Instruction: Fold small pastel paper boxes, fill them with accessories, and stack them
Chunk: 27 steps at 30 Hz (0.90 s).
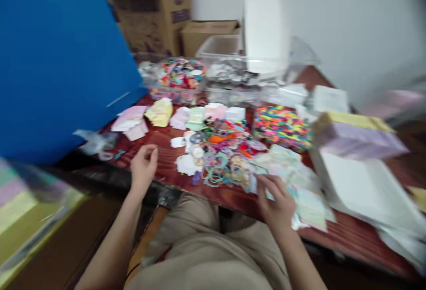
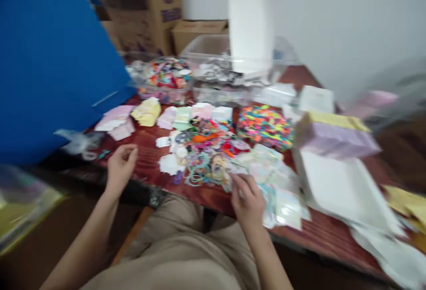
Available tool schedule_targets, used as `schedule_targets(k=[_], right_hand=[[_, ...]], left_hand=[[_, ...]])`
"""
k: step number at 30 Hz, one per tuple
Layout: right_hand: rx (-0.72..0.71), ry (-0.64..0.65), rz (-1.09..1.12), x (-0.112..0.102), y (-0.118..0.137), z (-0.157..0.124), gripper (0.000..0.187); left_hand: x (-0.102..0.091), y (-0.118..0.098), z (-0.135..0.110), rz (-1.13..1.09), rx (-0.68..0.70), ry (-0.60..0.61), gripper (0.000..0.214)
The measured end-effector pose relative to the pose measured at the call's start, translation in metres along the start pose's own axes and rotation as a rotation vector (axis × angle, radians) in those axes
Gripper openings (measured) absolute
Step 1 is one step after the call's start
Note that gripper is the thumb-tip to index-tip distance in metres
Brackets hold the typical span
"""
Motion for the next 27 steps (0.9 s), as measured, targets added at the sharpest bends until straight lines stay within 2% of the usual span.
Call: schedule_targets(k=[4, 7, 9, 12, 15, 17, 20, 23, 25, 27], right_hand=[[-0.155, 0.004, -0.074, 0.012, 0.001, -0.006, 0.024], [-0.234, -0.005, -0.121, 0.021, 0.002, -0.012, 0.027], [-0.277, -0.011, -0.17, 0.028, 0.001, -0.015, 0.036], [-0.362, 0.039, -0.227, 0.038, -0.003, -0.02, 0.053], [-0.419, 0.081, -0.256, 0.044, -0.01, -0.025, 0.058], [-0.408, 0.078, -0.254, 0.045, -0.014, -0.027, 0.059], [-0.371, 0.086, -0.231, 0.045, -0.017, -0.027, 0.055], [-0.363, 0.085, -0.221, 0.044, -0.018, -0.026, 0.042], [-0.354, 0.089, -0.218, 0.044, -0.019, -0.025, 0.032], [-0.339, 0.103, -0.211, 0.045, -0.018, -0.023, 0.027]], left_hand=[[-0.025, 0.024, 0.004, 0.251, -0.07, -0.032, 0.025], [-0.027, 0.027, 0.004, 0.339, -0.074, -0.032, 0.019], [-0.026, 0.026, 0.012, 0.395, -0.068, -0.019, 0.017], [-0.032, 0.027, 0.045, 0.488, -0.082, -0.028, 0.02], [-0.043, 0.032, 0.096, 0.567, -0.132, -0.051, 0.031], [-0.047, 0.04, 0.13, 0.596, -0.182, -0.029, 0.041], [-0.037, 0.057, 0.169, 0.616, -0.277, 0.077, 0.069], [-0.021, 0.073, 0.185, 0.641, -0.367, 0.207, 0.093], [-0.013, 0.08, 0.187, 0.674, -0.408, 0.256, 0.093], [-0.01, 0.083, 0.186, 0.718, -0.433, 0.279, 0.082]])
Point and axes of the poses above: each hand's wrist, its own z-axis towards the middle knuckle, its own x-axis out of the palm, y = z × x, the point moved 2 cm from there along z, towards the middle knuckle, and after that the axes turned 9 degrees about x, right-handed, at the moved point
